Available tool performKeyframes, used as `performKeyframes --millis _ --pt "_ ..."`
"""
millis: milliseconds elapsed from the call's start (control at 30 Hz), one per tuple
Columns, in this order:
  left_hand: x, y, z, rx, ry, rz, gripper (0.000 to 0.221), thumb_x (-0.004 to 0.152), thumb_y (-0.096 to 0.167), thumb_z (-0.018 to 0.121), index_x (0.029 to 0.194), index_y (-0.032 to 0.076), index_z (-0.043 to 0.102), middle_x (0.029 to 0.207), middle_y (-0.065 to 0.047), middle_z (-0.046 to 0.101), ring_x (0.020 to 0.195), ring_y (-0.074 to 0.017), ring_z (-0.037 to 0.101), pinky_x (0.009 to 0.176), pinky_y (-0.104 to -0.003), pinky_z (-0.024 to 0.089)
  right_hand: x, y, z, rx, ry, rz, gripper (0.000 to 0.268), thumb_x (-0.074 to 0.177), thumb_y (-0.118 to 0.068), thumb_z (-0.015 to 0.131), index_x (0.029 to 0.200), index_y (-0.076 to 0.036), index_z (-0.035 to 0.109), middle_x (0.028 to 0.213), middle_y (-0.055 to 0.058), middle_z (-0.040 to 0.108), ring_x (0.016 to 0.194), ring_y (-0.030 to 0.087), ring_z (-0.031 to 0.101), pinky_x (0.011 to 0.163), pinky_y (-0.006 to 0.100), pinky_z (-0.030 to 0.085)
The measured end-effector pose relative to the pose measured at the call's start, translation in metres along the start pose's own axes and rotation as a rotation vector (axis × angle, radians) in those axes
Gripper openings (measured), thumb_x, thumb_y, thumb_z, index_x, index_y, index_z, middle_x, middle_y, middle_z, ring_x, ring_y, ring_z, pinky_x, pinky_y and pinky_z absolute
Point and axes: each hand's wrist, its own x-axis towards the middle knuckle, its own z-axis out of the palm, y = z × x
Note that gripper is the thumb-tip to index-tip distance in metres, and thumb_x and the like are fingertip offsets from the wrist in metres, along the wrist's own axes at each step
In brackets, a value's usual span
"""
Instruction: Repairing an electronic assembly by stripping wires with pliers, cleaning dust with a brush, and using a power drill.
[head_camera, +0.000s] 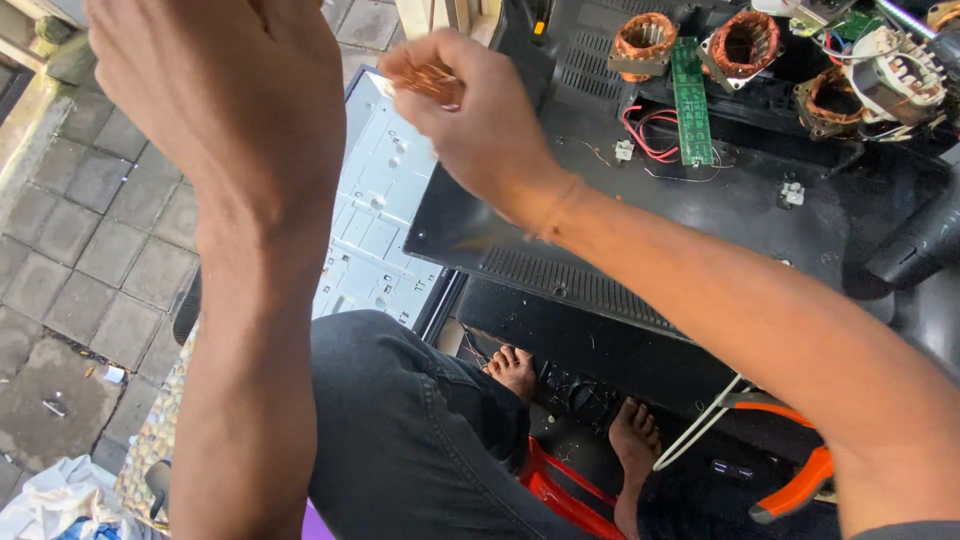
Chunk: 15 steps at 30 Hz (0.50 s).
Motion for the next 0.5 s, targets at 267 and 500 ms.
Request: performKeyframes --millis 267,500 --pt "-0.004 0.021 -0.001 -0.124 -0.140 -0.037 0.037 0.100 0.017 0.069 0.078 0.009 0.039 0.068 -0.013 0.041 0.059 -0.0464 0.038 0.050 -0.051 0.027 0.028 0.036 0.010 -0.239 -0.386 -0.035 0.065 0.089 -0.022 0.068 0.143 -0.014 0.032 0.141 0.018 0.049 0.138 0.034 0.040 0.112 0.046 0.041" --pt "-0.004 0.027 -0.004 -0.200 -0.146 -0.006 0.041 0.101 0.014 0.074 0.078 0.008 0.040 0.066 -0.011 0.040 0.058 -0.0415 0.036 0.054 -0.049 0.025 0.018 0.043 0.013 -0.494 -0.443 -0.142 0.037 0.095 -0.022 0.062 0.124 -0.013 0.041 0.127 0.016 0.052 0.122 0.034 0.046 0.103 0.047 0.041"
